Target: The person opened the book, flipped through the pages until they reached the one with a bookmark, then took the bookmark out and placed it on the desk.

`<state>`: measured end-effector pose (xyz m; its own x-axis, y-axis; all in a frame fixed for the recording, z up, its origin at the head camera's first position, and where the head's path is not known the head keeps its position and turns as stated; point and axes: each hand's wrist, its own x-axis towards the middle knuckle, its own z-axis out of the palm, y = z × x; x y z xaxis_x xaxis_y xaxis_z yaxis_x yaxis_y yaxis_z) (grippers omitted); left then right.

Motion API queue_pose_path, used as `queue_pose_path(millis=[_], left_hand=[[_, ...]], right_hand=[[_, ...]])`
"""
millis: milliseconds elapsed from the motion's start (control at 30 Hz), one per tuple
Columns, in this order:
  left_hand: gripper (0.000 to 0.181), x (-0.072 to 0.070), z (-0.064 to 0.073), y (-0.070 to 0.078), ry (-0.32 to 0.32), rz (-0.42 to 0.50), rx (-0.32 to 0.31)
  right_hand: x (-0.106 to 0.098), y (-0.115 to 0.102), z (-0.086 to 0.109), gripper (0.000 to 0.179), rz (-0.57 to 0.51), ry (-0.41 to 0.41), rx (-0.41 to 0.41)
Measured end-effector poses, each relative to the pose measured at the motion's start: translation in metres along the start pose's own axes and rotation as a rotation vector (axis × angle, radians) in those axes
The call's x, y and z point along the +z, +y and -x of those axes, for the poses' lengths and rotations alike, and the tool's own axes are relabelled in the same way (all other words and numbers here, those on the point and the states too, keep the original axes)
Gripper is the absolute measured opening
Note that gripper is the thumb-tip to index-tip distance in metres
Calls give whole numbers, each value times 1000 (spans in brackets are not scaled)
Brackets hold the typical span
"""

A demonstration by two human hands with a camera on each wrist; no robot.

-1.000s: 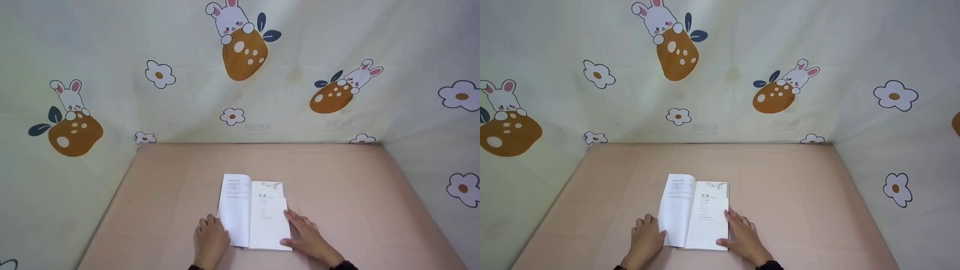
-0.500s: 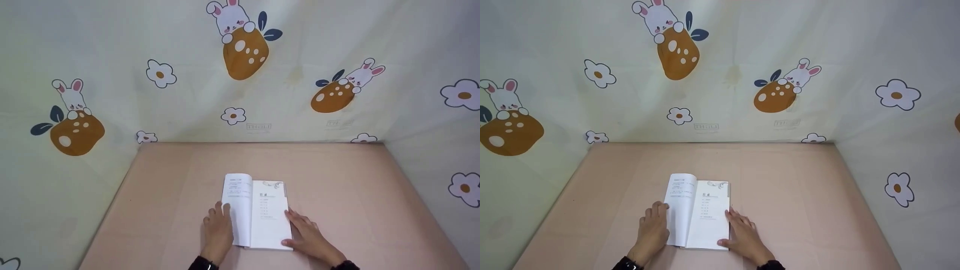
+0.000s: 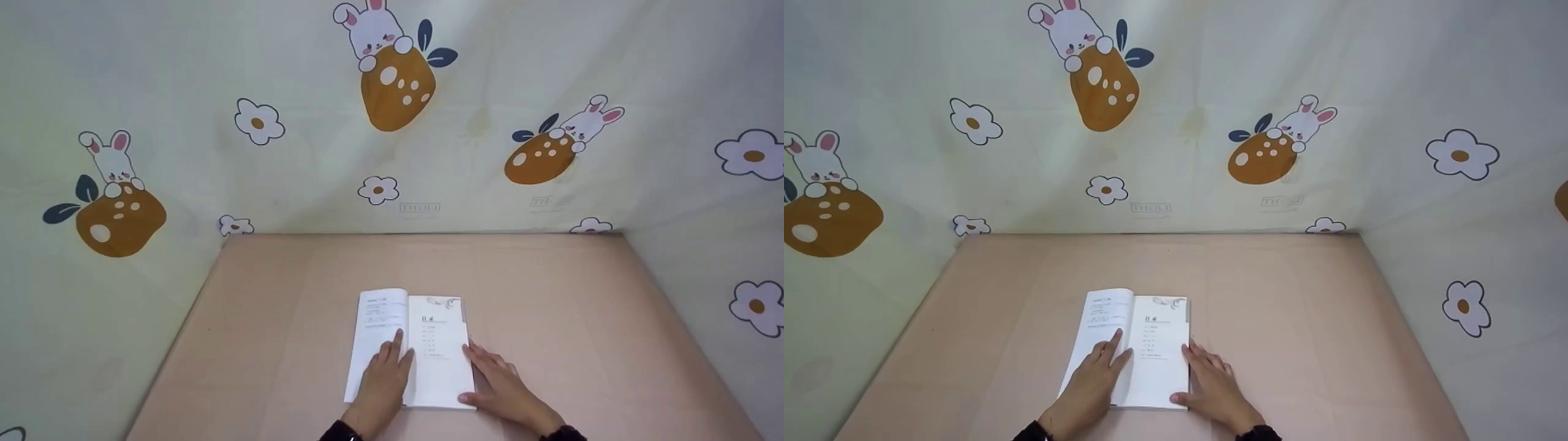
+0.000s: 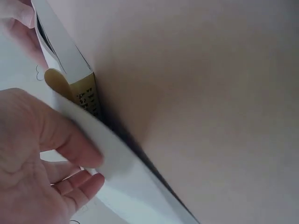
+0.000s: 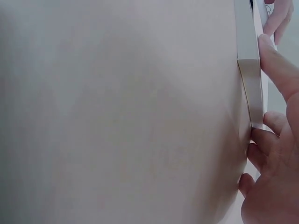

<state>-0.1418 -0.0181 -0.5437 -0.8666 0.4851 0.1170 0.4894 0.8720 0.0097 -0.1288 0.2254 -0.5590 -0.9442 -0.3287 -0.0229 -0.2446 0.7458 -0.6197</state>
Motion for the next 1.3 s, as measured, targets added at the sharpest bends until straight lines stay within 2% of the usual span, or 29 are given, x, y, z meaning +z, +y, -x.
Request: queue_pose_path(millis=[100, 167, 233, 300, 400, 600, 867, 1033, 1300], left_hand=[[47, 0, -1, 2, -3, 79, -39], [42, -1, 0, 3, -29, 113, -59], [50, -1, 0, 4, -60, 139, -79], [68, -1, 2, 5, -86, 151, -91], [85, -1, 4, 5, -89, 181, -92], [86, -1, 6, 4, -100, 239, -76], [75, 2, 4, 6, 35, 124, -33], [77, 4, 3, 7, 20, 141, -37], [76, 6, 2, 7, 21, 164, -34]], right_hand=[[-2, 1, 1, 86, -14, -14, -9], [-3, 1, 2, 85, -20, -21, -19], [-4, 2, 2, 84, -29, -30, -26], [-3, 2, 3, 83, -42, -40, -31], [-2, 2, 3, 83, -51, -41, -28], [0, 2, 2, 83, -54, -26, -29], [-1, 2, 1, 81, -51, -26, -33], [-1, 3, 1, 82, -29, 3, -31], [3, 0, -1, 83, -28, 41, 30]])
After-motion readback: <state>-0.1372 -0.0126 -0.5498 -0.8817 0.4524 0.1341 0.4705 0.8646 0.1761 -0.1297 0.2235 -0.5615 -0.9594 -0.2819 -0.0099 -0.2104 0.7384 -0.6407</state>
